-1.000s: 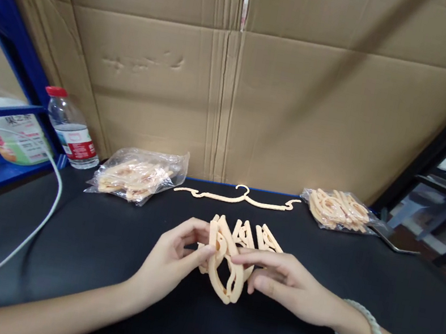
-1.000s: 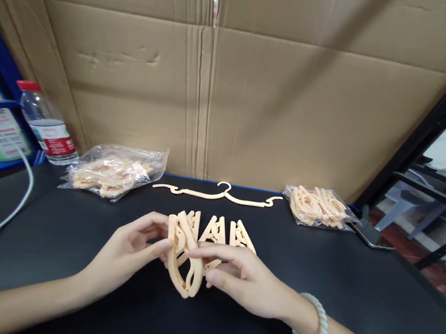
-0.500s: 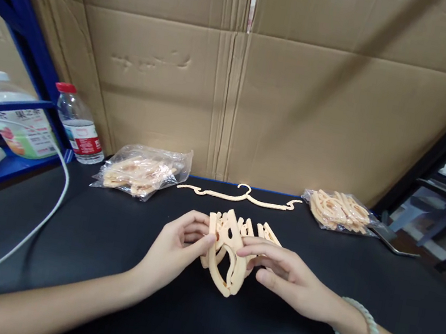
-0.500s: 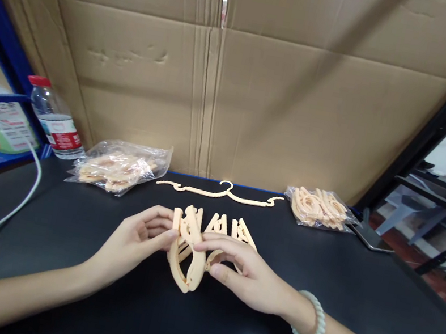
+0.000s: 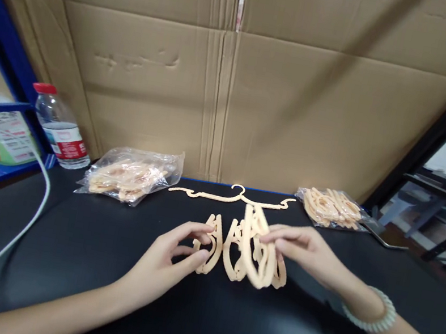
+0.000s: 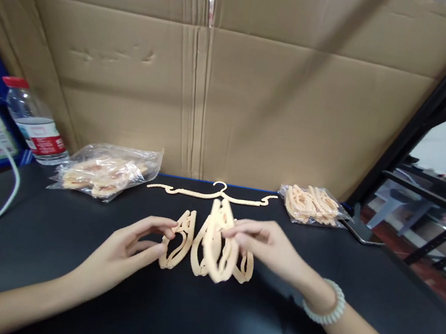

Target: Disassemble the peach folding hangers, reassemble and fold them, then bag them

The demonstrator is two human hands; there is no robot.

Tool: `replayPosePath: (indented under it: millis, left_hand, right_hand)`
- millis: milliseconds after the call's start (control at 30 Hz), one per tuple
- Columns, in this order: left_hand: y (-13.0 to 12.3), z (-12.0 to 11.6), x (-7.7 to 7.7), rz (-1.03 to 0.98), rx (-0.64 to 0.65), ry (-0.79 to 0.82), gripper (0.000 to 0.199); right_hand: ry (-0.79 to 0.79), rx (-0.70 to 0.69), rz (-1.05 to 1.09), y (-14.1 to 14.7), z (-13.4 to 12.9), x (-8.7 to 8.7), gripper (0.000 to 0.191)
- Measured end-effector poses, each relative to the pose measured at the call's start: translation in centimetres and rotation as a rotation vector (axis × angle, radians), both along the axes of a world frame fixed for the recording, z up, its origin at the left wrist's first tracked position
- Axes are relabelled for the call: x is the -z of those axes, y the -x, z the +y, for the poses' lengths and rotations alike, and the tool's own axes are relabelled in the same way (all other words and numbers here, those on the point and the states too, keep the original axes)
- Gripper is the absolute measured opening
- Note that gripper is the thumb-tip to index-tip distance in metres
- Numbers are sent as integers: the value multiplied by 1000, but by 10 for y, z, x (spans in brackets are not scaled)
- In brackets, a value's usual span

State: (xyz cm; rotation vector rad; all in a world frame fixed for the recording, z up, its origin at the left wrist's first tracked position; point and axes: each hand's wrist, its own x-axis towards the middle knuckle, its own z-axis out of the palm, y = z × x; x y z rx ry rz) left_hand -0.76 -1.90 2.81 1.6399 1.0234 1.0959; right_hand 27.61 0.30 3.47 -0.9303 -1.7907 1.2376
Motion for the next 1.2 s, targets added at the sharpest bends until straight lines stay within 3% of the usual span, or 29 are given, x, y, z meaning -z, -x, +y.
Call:
replayPosePath:
  millis: [100, 200, 400, 500, 600, 667, 767, 900, 1200]
  left_hand:
    - [3, 3, -1, 35, -42, -77, 24]
    - [4, 6, 1, 88, -56, -121, 20]
    - [8, 10, 7, 261, -28, -269, 23]
    - [9, 6, 9, 365, 50, -353, 29]
    - [8, -3, 12, 519, 180, -381, 45]
    - [7, -10, 14, 642, 240, -390, 58]
    - [7, -17, 13, 779, 369, -393, 72]
    - [9, -18, 8, 908, 467, -408, 81]
    - [20, 8, 7, 1010, 442, -475, 82]
  right_hand:
    - [20, 261, -19, -32, 21, 1, 30]
    - [64, 323, -237, -53, 34, 0, 35]
    - [70, 149, -509, -57, 31, -1, 33]
    - [-107, 75, -604, -56, 24, -4, 28]
    - [-301, 107, -700, -54, 13, -9, 19]
    - [-417, 97, -699, -49, 3, -12, 37]
    - [-504, -57, -672, -32, -14, -9, 73]
    - [-407, -200, -823, -3, -29, 7, 77]
    - [-489, -109, -997, 25, -8, 25, 79]
